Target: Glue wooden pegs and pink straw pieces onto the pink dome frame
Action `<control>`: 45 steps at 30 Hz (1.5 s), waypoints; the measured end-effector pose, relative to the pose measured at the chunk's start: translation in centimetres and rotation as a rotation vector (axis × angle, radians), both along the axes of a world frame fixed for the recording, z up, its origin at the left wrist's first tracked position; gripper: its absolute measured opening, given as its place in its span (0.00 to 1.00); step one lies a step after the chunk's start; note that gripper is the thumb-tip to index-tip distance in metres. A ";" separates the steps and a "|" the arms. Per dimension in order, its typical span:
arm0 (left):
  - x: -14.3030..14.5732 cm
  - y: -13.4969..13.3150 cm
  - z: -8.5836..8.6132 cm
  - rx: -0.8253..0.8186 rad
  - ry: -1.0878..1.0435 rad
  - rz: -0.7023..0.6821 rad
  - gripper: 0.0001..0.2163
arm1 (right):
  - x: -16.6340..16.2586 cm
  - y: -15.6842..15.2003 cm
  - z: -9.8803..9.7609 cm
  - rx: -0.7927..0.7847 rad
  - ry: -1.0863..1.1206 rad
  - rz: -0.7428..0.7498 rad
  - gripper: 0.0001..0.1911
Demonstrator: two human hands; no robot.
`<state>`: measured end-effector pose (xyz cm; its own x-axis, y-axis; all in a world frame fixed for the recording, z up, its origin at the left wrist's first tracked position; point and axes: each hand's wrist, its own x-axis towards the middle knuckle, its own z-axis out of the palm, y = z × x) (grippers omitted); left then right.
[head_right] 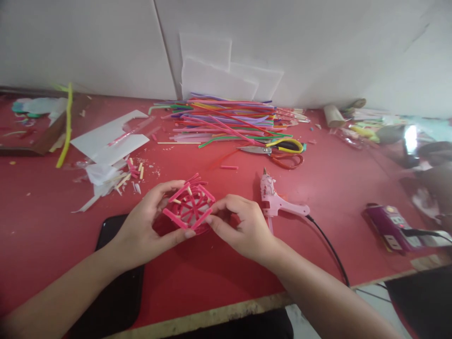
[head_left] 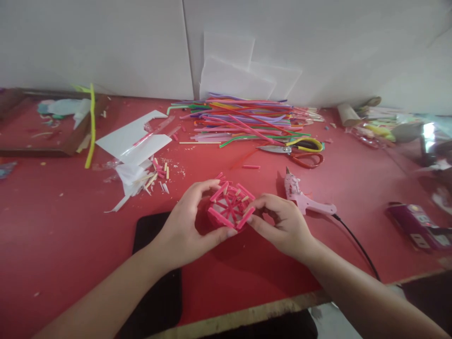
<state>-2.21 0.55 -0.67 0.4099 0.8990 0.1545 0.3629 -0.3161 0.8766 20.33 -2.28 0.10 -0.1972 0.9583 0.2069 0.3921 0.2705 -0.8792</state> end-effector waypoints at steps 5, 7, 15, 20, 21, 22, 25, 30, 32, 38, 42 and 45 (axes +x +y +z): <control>0.1 -0.5 -0.6 0.037 -0.049 -0.013 0.42 | -0.5 -0.3 0.1 0.003 0.003 0.000 0.03; 0.2 -0.6 -0.7 0.017 -0.088 -0.009 0.43 | -0.7 -0.4 0.2 0.014 0.000 0.007 0.03; 0.3 -0.3 0.2 0.086 0.106 -0.005 0.34 | -1.0 -0.4 0.3 0.068 -0.030 -0.050 0.05; 0.3 -0.1 0.2 0.109 0.157 -0.032 0.35 | -1.0 -0.5 0.3 0.078 -0.053 -0.045 0.06; 0.3 -0.2 0.1 0.103 0.146 -0.030 0.35 | -1.0 -0.5 0.3 0.080 -0.052 -0.039 0.06; 0.4 -0.2 0.1 0.086 0.130 -0.026 0.34 | -0.9 -0.5 0.4 0.083 -0.050 -0.036 0.06; 0.5 -0.3 0.1 -0.036 0.060 -0.002 0.35 | -0.9 -0.5 0.4 0.092 -0.048 -0.031 0.06; 0.5 -0.4 0.1 -0.162 -0.005 0.024 0.37 | -1.0 -0.6 0.6 0.075 -0.053 -0.023 0.05; 0.4 -0.4 0.0 -0.171 -0.039 0.016 0.35 | -1.0 -0.7 0.6 0.066 -0.047 -0.023 0.05; 0.3 -0.5 -0.4 -0.217 -0.108 0.005 0.33 | -1.1 -0.9 0.2 0.017 0.021 -0.016 0.03; 0.3 -0.6 -0.4 -0.223 -0.108 0.008 0.34 | -1.0 -0.9 0.3 0.013 0.029 0.000 0.01; 0.4 -0.5 -0.3 -0.228 -0.107 0.008 0.34 | -0.9 -0.9 0.3 0.024 0.025 0.037 0.02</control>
